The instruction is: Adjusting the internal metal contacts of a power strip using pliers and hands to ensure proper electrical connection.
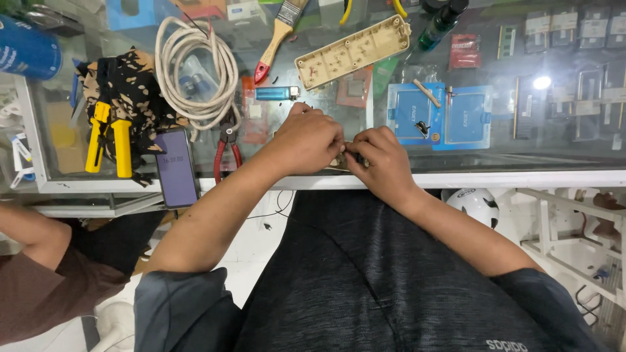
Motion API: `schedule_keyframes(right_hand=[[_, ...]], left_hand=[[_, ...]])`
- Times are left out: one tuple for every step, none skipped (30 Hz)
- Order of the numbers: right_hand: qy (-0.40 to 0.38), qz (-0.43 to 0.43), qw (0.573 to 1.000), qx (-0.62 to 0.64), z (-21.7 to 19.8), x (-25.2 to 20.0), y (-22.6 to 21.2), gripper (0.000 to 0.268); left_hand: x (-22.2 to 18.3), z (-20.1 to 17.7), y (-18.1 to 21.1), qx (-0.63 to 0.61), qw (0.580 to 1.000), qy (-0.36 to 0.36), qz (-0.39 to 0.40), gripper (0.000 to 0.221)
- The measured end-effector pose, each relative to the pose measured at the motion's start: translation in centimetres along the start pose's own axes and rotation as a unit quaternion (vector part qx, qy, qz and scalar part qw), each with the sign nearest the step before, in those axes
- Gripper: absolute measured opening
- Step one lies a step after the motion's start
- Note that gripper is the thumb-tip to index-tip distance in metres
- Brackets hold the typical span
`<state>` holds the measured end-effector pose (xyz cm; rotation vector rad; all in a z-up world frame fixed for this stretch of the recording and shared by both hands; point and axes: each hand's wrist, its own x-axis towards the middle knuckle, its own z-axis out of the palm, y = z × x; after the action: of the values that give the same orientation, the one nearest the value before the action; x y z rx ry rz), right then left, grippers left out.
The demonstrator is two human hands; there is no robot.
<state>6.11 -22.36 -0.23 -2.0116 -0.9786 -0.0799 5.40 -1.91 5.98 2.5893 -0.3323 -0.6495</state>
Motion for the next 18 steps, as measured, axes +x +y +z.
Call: schedule_keyframes(right_hand=[[0.003, -0.001, 1.000, -0.001, 0.1, 0.0, 0.1, 0.009], [0.004, 0.003, 1.000, 0.001, 0.2, 0.0, 0.2, 0.010], [0.003, 0.009, 1.000, 0.003, 0.2, -0.2, 0.2, 0.010], [0.003, 0.012, 1.000, 0.004, 0.3, -0.2, 0.2, 0.010], [0.004, 0.010, 1.000, 0.006, 0.3, -0.2, 0.3, 0.010], [0.004, 0.009, 1.000, 0.008, 0.3, -0.3, 0.4, 0.010], [0.004, 0.010, 1.000, 0.009, 0.3, -0.3, 0.4, 0.010], [0.000, 0.010, 1.000, 0.010, 0.2, -0.2, 0.3, 0.010], [-0.002, 0.008, 1.000, 0.010, 0.1, 0.0, 0.3, 0.010], [-0.002, 0.008, 1.000, 0.011, 0.1, -0.1, 0.3, 0.010], [-0.005, 0.012, 1.000, 0.009, 0.1, -0.1, 0.3, 0.010], [-0.007, 0.015, 1.000, 0.007, 0.1, -0.2, 0.4, 0.010], [-0.008, 0.015, 1.000, 0.008, 0.0, -0.1, 0.3, 0.010], [-0.007, 0.016, 1.000, 0.008, -0.1, -0.1, 0.1, 0.010], [-0.007, 0.016, 1.000, 0.009, -0.1, 0.0, 0.0, 0.009], [-0.008, 0.015, 1.000, 0.011, -0.1, 0.1, 0.0, 0.009], [-0.011, 0.022, 1.000, 0.017, -0.2, 0.1, -0.1, 0.010], [-0.013, 0.028, 0.999, 0.022, -0.3, 0.0, -0.1, 0.011]], left_hand=[[0.0, -0.3, 0.1, 0.003, 1.000, 0.001, 0.001, 0.018], [0.0, -0.6, 0.2, 0.005, 1.000, -0.003, -0.005, 0.017], [-0.1, -0.7, 0.4, 0.004, 1.000, -0.010, -0.012, 0.017], [-0.1, -0.8, 0.5, 0.004, 1.000, -0.012, -0.011, 0.017], [-0.1, -0.8, 0.7, -0.006, 1.000, -0.014, -0.020, 0.018], [-0.2, -0.8, 0.8, -0.016, 0.999, -0.016, -0.030, 0.018], [-0.1, -0.8, 0.8, -0.017, 0.999, -0.018, -0.030, 0.018], [0.0, -0.8, 0.9, -0.011, 0.999, -0.016, -0.034, 0.018], [0.2, -0.9, 0.9, -0.005, 0.999, -0.013, -0.038, 0.019], [0.0, -0.9, 1.0, -0.005, 0.999, -0.014, -0.038, 0.019], [-0.2, -0.8, 1.1, 0.006, 0.999, -0.002, -0.036, 0.017], [-0.3, -0.8, 1.1, 0.016, 0.999, 0.010, -0.033, 0.017], [-0.4, -1.2, 1.3, 0.016, 0.999, 0.010, -0.034, 0.017], [-0.5, -1.6, 1.5, 0.001, 0.999, 0.004, -0.038, 0.015], [-0.7, -2.0, 1.6, -0.015, 0.999, -0.001, -0.042, 0.014], [-0.7, -2.3, 1.6, -0.015, 0.999, -0.002, -0.045, 0.014], [-0.8, -2.6, 1.7, -0.037, 0.998, -0.001, -0.047, 0.013], [-0.8, -2.8, 1.7, -0.059, 0.997, 0.000, -0.050, 0.012]])
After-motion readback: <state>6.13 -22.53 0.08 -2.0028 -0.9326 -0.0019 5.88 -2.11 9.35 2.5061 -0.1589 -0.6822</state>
